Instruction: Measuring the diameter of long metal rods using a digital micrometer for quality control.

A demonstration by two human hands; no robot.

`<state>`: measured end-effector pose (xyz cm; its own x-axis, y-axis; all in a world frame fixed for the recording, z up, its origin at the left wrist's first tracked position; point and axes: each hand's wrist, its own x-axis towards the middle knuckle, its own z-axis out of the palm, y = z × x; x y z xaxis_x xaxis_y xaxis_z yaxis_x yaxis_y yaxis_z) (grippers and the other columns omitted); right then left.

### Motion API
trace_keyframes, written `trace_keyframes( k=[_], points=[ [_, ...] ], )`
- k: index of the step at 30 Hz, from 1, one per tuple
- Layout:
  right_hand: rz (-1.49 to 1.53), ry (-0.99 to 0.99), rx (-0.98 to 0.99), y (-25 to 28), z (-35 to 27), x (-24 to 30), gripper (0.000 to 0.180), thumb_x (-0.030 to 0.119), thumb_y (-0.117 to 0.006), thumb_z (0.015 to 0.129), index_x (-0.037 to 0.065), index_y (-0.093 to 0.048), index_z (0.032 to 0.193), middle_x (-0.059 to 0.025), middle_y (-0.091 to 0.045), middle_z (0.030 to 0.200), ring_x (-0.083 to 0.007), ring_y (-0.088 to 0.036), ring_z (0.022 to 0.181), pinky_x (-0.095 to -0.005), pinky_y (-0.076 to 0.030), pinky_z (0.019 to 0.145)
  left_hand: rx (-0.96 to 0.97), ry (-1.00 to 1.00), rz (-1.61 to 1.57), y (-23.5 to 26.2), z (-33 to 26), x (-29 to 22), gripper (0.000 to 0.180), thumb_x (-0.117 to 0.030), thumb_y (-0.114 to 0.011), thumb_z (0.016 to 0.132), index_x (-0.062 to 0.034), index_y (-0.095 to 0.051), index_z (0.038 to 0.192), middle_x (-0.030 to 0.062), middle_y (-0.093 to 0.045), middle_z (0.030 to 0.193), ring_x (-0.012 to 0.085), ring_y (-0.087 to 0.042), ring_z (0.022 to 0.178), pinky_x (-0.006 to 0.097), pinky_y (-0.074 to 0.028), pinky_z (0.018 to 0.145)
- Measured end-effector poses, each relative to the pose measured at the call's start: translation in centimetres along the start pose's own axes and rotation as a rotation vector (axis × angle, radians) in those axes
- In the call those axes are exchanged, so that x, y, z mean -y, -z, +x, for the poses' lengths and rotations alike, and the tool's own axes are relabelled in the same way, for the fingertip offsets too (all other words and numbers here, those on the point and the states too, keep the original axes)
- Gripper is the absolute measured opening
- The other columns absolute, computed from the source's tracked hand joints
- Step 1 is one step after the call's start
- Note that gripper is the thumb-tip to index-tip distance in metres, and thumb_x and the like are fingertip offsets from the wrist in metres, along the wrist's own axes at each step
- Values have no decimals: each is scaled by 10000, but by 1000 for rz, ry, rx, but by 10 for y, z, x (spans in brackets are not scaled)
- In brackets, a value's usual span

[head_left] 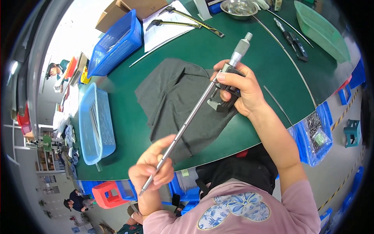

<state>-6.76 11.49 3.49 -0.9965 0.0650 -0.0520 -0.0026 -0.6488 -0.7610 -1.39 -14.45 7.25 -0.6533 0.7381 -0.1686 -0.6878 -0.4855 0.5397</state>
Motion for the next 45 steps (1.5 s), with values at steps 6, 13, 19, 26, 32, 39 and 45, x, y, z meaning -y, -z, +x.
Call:
trace_keyframes(
  k=[6,13,19,26,32,39,45],
  points=[
    [91,47,-41,-4,-5,-4,229,35,-609,689,21,-502,890,-120,-556,788,-107,-463,455,-205,-362,399,-10,-672,-100,0,14,-12,606,-377,-428,801,73,-321,1193,79,-451,735,167,-448,626,268,-368,519],
    [-175,382,24,-14,-12,-18,124,-26,-593,705,-2,-553,821,-90,-618,794,-51,-518,556,-178,-419,475,-285,-598,279,8,106,23,277,-205,-483,849,-17,-438,1047,75,-505,843,149,-502,739,264,-431,666],
    [-193,195,15,-13,-13,-8,247,11,-585,679,-22,-524,916,-155,-593,818,-94,-500,494,-195,-410,442,-315,-590,373,18,112,4,163,-187,-479,863,-26,-461,881,144,-577,849,212,-610,738,283,-525,615],
    [205,-103,6,-8,-7,1,626,507,-308,827,-75,-535,862,-171,-578,672,-143,-460,367,-219,-390,365,-249,-603,396,27,98,3,137,-131,-470,859,-1,-429,857,157,-553,789,245,-617,676,310,-546,595],
    [259,-184,23,-6,-6,3,657,520,-249,845,-73,-531,872,-174,-576,661,-140,-451,349,-215,-381,345,-264,-548,477,23,97,8,129,-104,-468,852,16,-420,850,163,-544,765,248,-616,662,324,-551,589],
    [202,-206,83,-7,-7,1,612,460,-223,876,-69,-531,860,-189,-576,660,-140,-439,323,-209,-362,319,-270,-513,481,23,97,11,130,-100,-481,844,16,-423,843,152,-543,755,236,-616,651,317,-553,579],
    [201,-209,100,-7,-6,-1,601,448,-226,879,-68,-533,849,-197,-576,660,-142,-444,319,-209,-372,319,-305,-466,521,20,96,13,125,-99,-491,841,10,-430,844,137,-547,740,222,-614,648,317,-551,586]
  ],
)
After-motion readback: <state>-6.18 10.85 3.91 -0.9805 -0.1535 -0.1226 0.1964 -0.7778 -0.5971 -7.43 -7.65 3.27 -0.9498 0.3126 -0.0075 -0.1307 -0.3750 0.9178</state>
